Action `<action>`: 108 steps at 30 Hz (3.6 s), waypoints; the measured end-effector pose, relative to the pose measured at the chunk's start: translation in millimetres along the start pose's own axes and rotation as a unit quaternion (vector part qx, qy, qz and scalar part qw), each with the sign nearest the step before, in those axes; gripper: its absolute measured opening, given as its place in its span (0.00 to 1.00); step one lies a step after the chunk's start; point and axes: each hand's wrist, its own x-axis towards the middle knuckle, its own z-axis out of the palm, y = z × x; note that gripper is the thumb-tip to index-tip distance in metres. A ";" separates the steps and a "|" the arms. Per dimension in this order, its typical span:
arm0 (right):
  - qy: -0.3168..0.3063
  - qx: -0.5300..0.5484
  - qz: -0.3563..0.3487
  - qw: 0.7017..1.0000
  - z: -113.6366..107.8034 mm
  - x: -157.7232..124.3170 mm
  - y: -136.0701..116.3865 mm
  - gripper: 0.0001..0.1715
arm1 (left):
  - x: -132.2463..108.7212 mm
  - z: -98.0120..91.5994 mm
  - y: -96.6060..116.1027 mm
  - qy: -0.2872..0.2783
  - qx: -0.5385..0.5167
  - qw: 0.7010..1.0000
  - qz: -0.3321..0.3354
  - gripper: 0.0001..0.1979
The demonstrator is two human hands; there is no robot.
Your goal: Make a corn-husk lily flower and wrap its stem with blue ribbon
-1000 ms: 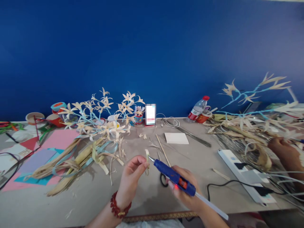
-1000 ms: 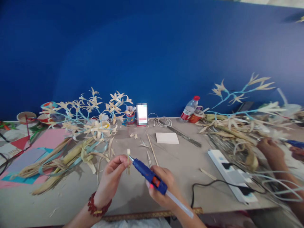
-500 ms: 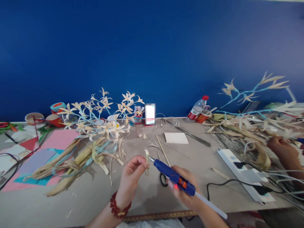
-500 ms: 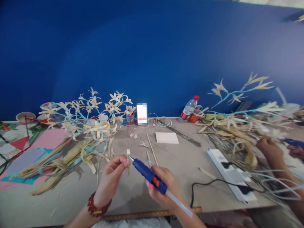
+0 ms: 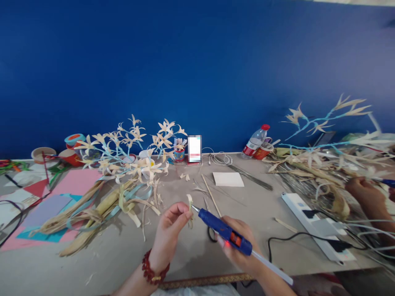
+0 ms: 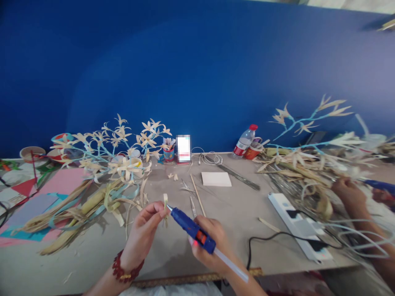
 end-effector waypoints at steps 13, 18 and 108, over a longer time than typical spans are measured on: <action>0.004 -0.082 -0.039 0.996 -21.2 7.6 12.4 0.13 | 3.7 -6.6 1.2 0.015 -0.039 0.998 -0.042 0.08; -0.050 -0.269 0.080 0.959 -42.2 24.2 62.6 0.09 | 7.4 -12.5 -1.2 -0.001 -0.068 0.996 -0.059 0.09; 0.068 0.028 -0.146 0.987 -9.1 85.9 -63.9 0.11 | -3.9 10.8 14.0 -0.102 -0.176 0.974 -0.096 0.06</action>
